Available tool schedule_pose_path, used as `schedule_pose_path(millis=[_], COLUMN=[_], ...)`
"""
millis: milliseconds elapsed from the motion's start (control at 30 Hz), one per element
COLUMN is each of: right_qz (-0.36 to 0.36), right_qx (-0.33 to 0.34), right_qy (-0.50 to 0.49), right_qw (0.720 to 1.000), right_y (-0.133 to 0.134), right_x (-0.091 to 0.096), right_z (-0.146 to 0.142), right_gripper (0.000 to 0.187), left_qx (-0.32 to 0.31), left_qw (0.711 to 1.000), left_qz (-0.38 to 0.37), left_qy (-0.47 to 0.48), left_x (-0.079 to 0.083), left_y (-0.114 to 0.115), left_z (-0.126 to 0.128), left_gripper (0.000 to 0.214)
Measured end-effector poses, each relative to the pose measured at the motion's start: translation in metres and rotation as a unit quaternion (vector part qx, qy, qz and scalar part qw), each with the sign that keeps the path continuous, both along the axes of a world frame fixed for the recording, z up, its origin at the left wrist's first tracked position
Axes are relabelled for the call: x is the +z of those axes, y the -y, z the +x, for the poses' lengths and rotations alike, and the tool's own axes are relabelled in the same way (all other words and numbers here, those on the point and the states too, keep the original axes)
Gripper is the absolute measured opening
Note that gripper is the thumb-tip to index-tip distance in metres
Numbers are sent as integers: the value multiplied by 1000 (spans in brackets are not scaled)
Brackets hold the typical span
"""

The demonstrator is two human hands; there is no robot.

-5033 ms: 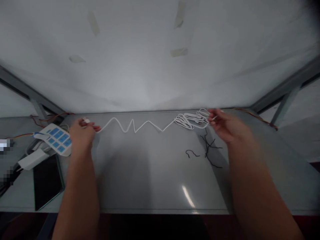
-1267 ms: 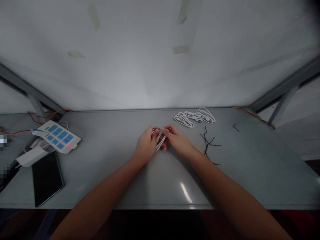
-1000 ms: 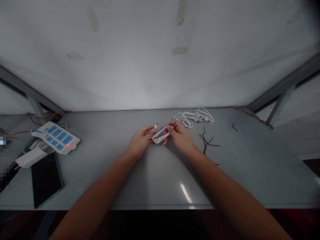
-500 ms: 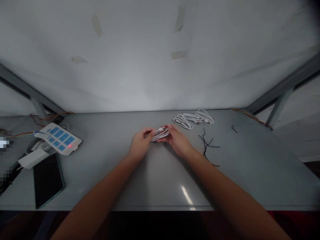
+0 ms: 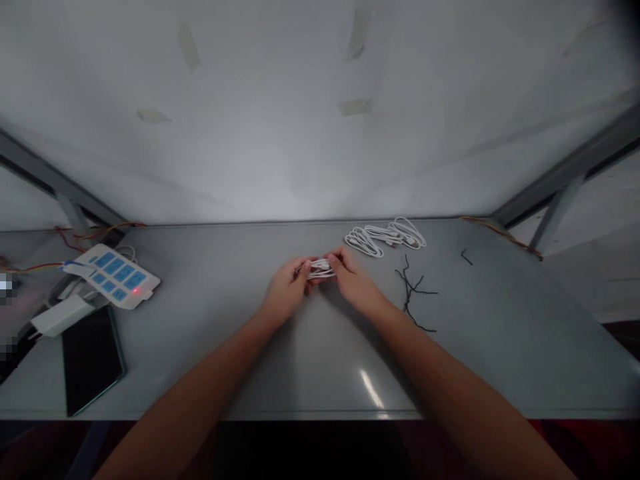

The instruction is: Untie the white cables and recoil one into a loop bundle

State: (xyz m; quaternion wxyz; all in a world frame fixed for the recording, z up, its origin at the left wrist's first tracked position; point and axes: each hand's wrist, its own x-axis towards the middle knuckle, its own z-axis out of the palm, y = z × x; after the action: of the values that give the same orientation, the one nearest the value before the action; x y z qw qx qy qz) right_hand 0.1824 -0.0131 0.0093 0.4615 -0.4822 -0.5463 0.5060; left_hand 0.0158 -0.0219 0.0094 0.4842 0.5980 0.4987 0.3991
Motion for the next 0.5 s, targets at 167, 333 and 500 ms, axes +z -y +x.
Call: schedule_pose_path(millis=[167, 333, 500], right_qz=[27, 33, -125], right_qx=[1, 42, 145], right_qy=[119, 394, 517], right_qw=[993, 917, 835], right_y=[-6, -7, 1], right_x=[29, 69, 72], right_z=[27, 93, 115], right_gripper=[22, 3, 13], left_qx=[-7, 58, 64], left_qw=[996, 994, 992], left_qz=[-55, -64, -79], left_qy=[71, 73, 79], left_x=[6, 6, 4], left_y=[-1, -3, -5], left_z=[-6, -6, -6], left_gripper=[52, 40, 36])
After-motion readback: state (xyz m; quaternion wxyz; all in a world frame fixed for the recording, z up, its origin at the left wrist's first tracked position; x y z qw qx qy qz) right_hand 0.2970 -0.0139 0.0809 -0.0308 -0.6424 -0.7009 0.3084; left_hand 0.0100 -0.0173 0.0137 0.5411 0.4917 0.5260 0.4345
